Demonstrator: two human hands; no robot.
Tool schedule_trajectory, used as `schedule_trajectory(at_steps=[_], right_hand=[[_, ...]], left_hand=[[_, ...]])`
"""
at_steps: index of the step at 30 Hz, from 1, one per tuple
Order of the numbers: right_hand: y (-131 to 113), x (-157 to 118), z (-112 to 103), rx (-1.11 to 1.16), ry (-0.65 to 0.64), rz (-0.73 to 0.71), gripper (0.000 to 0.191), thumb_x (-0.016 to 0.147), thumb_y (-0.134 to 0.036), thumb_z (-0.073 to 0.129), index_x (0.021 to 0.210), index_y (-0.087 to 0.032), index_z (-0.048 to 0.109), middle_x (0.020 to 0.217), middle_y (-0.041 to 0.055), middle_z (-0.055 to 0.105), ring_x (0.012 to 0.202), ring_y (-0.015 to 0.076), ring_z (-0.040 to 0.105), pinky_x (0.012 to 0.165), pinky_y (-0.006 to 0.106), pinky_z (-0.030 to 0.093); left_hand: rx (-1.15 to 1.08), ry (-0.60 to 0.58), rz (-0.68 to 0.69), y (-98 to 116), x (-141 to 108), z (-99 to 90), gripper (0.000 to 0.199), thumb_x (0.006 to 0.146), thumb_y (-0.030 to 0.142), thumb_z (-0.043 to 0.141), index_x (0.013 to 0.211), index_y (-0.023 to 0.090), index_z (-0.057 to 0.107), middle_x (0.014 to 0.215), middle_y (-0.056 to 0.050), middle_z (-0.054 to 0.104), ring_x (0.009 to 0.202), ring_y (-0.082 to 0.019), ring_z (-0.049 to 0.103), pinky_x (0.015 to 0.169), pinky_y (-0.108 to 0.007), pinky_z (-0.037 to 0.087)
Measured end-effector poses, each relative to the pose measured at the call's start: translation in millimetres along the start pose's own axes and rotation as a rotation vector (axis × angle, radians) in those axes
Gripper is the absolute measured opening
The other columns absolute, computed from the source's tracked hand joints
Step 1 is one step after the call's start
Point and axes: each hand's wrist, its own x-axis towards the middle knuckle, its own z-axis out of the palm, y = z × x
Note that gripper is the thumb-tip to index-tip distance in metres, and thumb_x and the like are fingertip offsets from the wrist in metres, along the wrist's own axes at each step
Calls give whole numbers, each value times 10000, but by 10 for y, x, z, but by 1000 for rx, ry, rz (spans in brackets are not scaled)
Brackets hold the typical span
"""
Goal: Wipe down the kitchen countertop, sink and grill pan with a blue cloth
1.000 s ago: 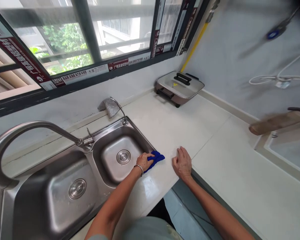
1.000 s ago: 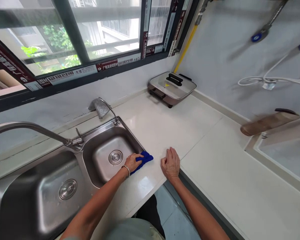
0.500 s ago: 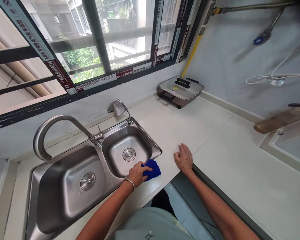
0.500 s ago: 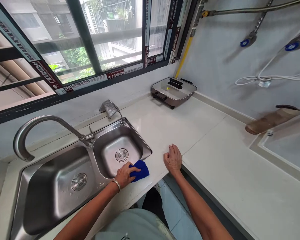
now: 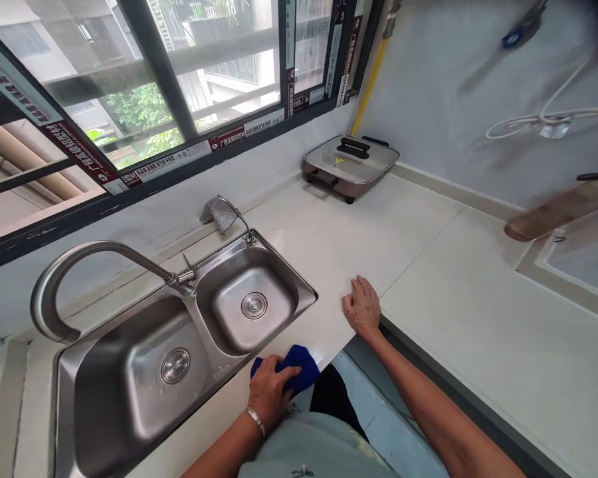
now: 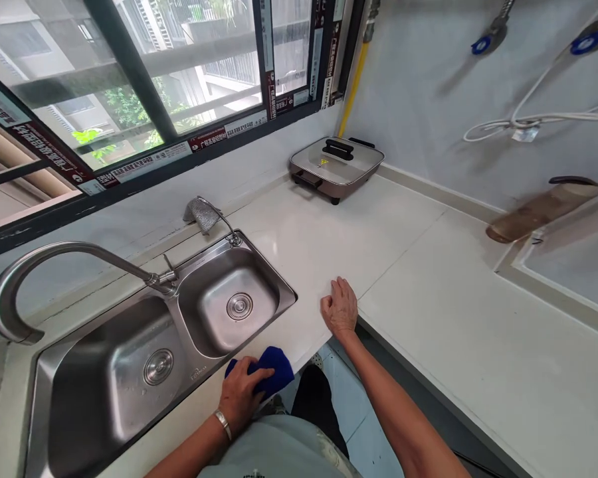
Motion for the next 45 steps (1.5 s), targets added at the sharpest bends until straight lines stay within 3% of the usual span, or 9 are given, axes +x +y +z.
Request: schedule_trajectory(at_steps=[8, 16, 22, 25, 29, 34, 41, 45], right_hand=[[-22, 14, -36, -22, -23, 5, 507, 812, -200, 459, 1307, -125, 540, 1406, 165, 531, 1338, 288, 446, 1091, 505, 421], [-33, 40, -36, -21, -24, 19, 538, 797, -178, 463, 1329, -125, 517, 1420, 161, 520, 1354, 277, 422, 1104, 495, 406], [-47, 67, -40, -18, -26, 40, 530, 788, -180, 461, 1311, -126, 536, 1404, 161, 537, 1330, 274, 450, 1094, 487, 417], [-60, 70, -48, -19, -18, 42, 517, 790, -182, 459, 1296, -127, 548, 1385, 158, 554, 1318, 269, 462, 1090, 480, 421], [-57, 59, -48, -7, 9, 27, 505, 792, -189, 454, 1283, -138, 560, 1371, 155, 565, 1297, 272, 480, 1069, 491, 434], [-53, 44, -45, -21, 26, -6, 464, 812, -198, 442, 1249, -130, 580, 1354, 159, 577, 1279, 271, 499, 1064, 483, 443], [-47, -4, -37, -19, 29, -56, 452, 846, -215, 414, 1259, -127, 573, 1359, 172, 566, 1294, 288, 485, 1050, 510, 452], [-20, -15, 12, -5, 48, -79, 462, 847, -218, 413, 1280, -141, 557, 1366, 171, 557, 1289, 307, 490, 1027, 542, 462]], left_hand=[[14, -29, 96, 279, 777, -8, 507, 763, 216, 693, 1231, 400, 629, 1248, -60, 545, 1076, -257, 550, 933, -433, 510], [-35, -8, -9, 445, 1615, -94, 429, 839, 280, 623, 1240, 430, 599, 1257, -48, 481, 1154, -243, 512, 924, -392, 513], [-83, 4, 6, 500, 1943, -124, 390, 881, 288, 561, 1249, 414, 587, 1273, -50, 468, 1191, -235, 491, 965, -399, 498], [-69, 8, 47, 514, 1896, -143, 413, 874, 265, 571, 1258, 418, 578, 1284, -45, 467, 1191, -227, 487, 973, -389, 494], [-30, -5, 102, 473, 1644, -168, 456, 828, 222, 631, 1225, 444, 596, 1272, -23, 481, 1155, -221, 503, 972, -390, 492], [37, -20, 102, 265, 1169, -184, 487, 811, 244, 663, 1244, 452, 582, 1255, -30, 492, 1136, -234, 519, 962, -409, 489], [4, -22, 46, -117, 282, -114, 570, 732, 185, 735, 1212, 464, 602, 1248, -24, 530, 1128, -236, 537, 963, -405, 487], [-20, -22, 22, -188, 112, -4, 617, 686, 171, 770, 1187, 491, 604, 1220, -10, 555, 1113, -236, 545, 952, -411, 491]])
